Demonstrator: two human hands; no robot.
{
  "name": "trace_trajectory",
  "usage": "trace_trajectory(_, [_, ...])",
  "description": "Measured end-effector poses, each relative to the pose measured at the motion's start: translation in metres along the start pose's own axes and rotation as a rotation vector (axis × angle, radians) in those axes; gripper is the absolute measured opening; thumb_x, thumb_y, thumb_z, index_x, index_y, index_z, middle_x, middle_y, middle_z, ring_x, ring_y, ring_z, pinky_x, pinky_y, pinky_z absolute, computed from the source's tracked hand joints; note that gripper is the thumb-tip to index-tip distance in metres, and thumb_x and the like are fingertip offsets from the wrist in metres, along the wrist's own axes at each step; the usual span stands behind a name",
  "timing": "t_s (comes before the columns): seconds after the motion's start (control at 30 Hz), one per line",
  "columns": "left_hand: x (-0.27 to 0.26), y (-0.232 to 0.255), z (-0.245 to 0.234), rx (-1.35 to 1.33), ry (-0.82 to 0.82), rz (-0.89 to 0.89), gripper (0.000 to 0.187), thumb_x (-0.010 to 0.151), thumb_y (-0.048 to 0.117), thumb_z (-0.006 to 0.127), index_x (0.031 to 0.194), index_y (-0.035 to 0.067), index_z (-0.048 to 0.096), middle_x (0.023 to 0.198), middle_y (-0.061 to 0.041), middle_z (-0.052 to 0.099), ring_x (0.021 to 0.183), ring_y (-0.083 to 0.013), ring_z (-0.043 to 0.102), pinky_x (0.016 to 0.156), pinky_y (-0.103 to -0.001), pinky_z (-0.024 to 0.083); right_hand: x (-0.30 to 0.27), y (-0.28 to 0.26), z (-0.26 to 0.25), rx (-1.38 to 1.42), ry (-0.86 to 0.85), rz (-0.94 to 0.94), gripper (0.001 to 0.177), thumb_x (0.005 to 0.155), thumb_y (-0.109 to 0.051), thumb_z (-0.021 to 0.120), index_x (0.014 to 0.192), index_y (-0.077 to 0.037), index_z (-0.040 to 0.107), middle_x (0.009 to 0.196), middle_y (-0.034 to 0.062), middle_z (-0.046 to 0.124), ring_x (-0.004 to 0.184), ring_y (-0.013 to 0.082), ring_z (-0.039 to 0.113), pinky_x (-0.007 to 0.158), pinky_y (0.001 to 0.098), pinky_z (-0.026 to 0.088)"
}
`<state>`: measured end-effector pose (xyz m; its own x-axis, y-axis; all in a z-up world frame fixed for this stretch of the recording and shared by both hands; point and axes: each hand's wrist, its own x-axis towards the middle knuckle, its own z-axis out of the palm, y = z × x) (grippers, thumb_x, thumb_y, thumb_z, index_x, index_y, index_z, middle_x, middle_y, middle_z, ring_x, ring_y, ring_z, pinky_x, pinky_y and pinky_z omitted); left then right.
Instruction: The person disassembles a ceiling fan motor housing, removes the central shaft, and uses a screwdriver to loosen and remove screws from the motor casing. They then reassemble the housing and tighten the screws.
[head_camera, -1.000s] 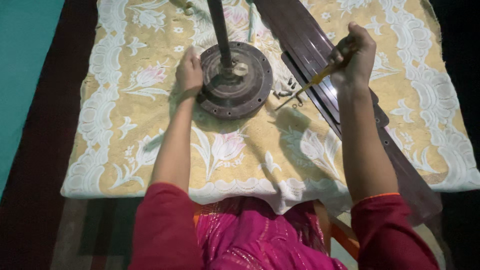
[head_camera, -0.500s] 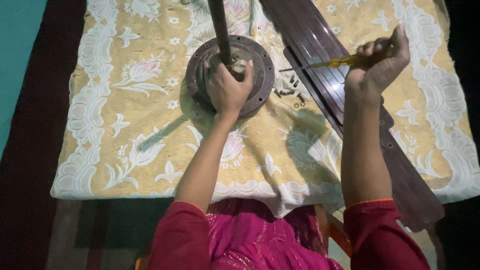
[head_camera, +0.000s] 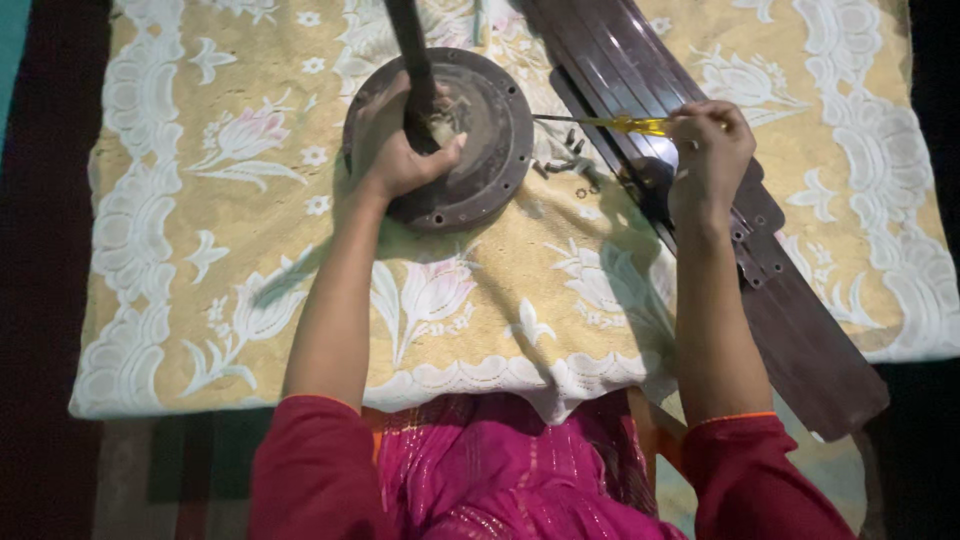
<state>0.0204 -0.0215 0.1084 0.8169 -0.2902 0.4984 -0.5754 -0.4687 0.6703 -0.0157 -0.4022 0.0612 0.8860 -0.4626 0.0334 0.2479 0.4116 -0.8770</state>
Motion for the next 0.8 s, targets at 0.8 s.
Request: trace_trajectory(0.8, [-0.015, -0.019, 0.011, -0.028, 0.118, -0.003, 0.056, 0.107, 0.057, 0.059, 0.134, 0.008, 0.064, 0.121, -0.012, 0.073, 0.113, -0.0275, 0.073, 0.098, -0.037, 0.056, -0.038, 0.040, 0.032, -1.478, -0.219, -0.069, 0.024, 0.078, -0.020, 0.089, 0.094, -0.004, 0.081, 0.080, 0.0186, 0.074, 0.065, 0.0232, 0.071, 0.065, 0.0388, 0.056])
